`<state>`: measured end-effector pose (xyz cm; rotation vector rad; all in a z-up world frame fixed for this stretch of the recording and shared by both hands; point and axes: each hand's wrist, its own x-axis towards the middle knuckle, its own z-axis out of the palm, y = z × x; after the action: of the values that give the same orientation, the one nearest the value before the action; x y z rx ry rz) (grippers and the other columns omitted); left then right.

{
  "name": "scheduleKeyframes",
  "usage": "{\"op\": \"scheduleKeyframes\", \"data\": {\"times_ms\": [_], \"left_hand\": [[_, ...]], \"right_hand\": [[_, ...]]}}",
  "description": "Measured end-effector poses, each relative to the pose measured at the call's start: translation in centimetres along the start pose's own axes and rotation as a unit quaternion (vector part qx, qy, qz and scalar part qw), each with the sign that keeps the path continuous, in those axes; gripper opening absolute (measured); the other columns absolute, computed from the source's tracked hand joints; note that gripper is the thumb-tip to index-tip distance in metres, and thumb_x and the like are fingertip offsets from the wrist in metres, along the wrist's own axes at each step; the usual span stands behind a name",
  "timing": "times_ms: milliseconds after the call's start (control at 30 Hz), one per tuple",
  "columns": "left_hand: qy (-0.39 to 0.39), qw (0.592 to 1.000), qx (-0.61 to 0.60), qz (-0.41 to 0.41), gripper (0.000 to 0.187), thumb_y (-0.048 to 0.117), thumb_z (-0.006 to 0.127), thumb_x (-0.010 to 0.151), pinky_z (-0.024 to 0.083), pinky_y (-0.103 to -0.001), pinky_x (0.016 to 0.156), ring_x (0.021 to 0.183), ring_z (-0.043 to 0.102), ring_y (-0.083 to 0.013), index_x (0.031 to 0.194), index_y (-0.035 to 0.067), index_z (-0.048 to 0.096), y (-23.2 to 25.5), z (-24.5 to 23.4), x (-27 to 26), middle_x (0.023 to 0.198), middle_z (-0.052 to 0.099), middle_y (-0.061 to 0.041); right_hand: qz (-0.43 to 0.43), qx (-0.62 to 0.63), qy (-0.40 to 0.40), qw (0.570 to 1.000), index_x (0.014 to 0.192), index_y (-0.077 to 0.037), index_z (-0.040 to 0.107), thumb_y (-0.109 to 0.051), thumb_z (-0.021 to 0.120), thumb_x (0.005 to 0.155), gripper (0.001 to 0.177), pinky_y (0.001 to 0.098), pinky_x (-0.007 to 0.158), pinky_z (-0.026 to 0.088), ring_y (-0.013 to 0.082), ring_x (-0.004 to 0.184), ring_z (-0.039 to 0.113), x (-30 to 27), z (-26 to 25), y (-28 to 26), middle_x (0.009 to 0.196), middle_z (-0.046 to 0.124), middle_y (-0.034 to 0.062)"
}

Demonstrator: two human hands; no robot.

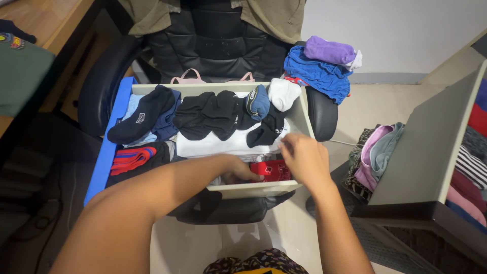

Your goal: The person sorts various socks and small clothing items into a plastic drawer by hand.

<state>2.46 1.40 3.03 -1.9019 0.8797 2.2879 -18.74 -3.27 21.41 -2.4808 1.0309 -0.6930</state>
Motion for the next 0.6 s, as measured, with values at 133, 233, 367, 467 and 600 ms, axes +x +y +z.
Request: {"op": "scheduleKeyframes", "data": {"times_ms": [133,233,367,467,600], "left_hand": [[-0.078,0.997,0.024,-0.005,0.062,0.050,0.062,0.095,0.053,-0.045,0.103,0.124,0.063,-0.0246,0.143,0.012,0.051,1.9,-0.4,-1.9,0.134,0.064,-0.015],[-0.020,0.987,0.158,-0.031,0.065,0.044,0.065,0.096,0.051,-0.047,0.106,0.121,0.063,-0.0236,0.148,0.010,0.048,3.3,0.7,-5.6,0.137,0.062,-0.016],[0.035,0.963,0.268,0.006,0.057,0.042,0.061,0.097,0.057,-0.046,0.102,0.116,0.070,-0.0291,0.141,0.007,0.054,4.6,2.4,-12.0,0.132,0.067,-0.017],[0.180,0.836,0.511,0.083,0.059,0.051,0.047,0.099,0.055,-0.046,0.093,0.105,0.072,-0.0332,0.122,0.004,0.073,3.2,2.8,-15.9,0.119,0.075,-0.017],[0.201,0.853,0.468,0.119,0.054,0.049,0.046,0.097,0.049,-0.043,0.096,0.109,0.068,-0.0334,0.119,0.007,0.073,-1.8,1.5,-17.2,0.117,0.074,-0.016]], "right_hand": [[-0.055,-0.004,0.013,0.998,0.105,-0.012,0.080,0.000,0.066,0.089,0.024,0.0468,0.097,0.052,0.0413,0.114,0.061,4.2,1.3,2.9,0.119,0.063,0.0245],[-0.144,-0.040,0.062,0.987,0.098,-0.015,0.083,0.008,0.070,0.067,0.040,0.0498,0.107,0.044,0.0445,0.128,0.045,8.5,3.4,4.8,0.152,0.046,0.0270],[-0.090,-0.032,0.043,0.994,0.110,-0.013,0.072,0.006,0.073,0.063,0.051,0.0527,0.105,0.036,0.0380,0.127,0.044,12.4,5.3,7.2,0.129,0.060,0.0165],[-0.034,-0.011,0.051,0.998,0.104,-0.008,0.067,0.003,0.074,0.069,0.037,0.0548,0.100,0.031,0.0322,0.120,0.049,14.0,5.6,7.2,0.100,0.077,0.0021],[0.010,-0.048,0.091,0.995,0.092,-0.012,0.074,0.002,0.072,0.072,0.024,0.0510,0.099,0.036,0.0299,0.109,0.057,14.1,3.7,5.8,0.097,0.071,0.0065]]}}
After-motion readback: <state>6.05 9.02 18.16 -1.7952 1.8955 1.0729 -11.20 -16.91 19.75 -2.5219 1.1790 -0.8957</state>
